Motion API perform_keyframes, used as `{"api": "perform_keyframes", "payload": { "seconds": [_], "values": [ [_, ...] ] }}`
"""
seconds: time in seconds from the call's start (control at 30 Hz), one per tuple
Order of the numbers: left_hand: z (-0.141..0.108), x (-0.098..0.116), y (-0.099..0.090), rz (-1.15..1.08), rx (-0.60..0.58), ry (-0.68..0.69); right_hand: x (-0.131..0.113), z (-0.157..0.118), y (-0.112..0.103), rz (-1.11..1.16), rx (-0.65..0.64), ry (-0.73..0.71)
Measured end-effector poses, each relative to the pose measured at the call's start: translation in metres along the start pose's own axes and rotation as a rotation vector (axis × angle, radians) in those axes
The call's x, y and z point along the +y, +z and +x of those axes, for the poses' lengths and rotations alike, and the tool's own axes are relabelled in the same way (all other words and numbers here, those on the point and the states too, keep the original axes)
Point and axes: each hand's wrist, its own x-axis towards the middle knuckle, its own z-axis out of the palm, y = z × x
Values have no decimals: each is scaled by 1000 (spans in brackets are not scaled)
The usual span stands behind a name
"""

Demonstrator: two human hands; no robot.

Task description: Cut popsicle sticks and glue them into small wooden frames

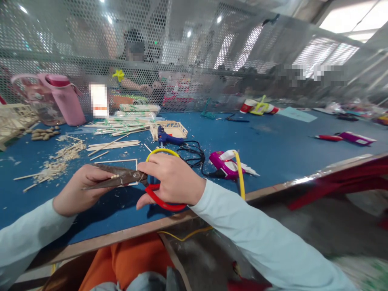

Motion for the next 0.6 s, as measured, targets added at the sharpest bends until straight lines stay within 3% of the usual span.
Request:
{"api": "perform_keyframes", "payload": {
  "seconds": [0.1,0.2,0.27,0.43,0.6],
  "values": [
    [0,3,0,-42,23,-28,0,0,2,50,8,13],
    [3,5,2,-194,95,-144,0,0,2,148,24,64],
    [6,4,3,-364,162,-282,0,-3,0,185,48,190],
    [13,-1,3,-608,310,-527,-3,-28,-12,52,0,710],
    [15,0,4,-660,352,-551,-4,-77,-25,-121,-110,853]
  ]
}}
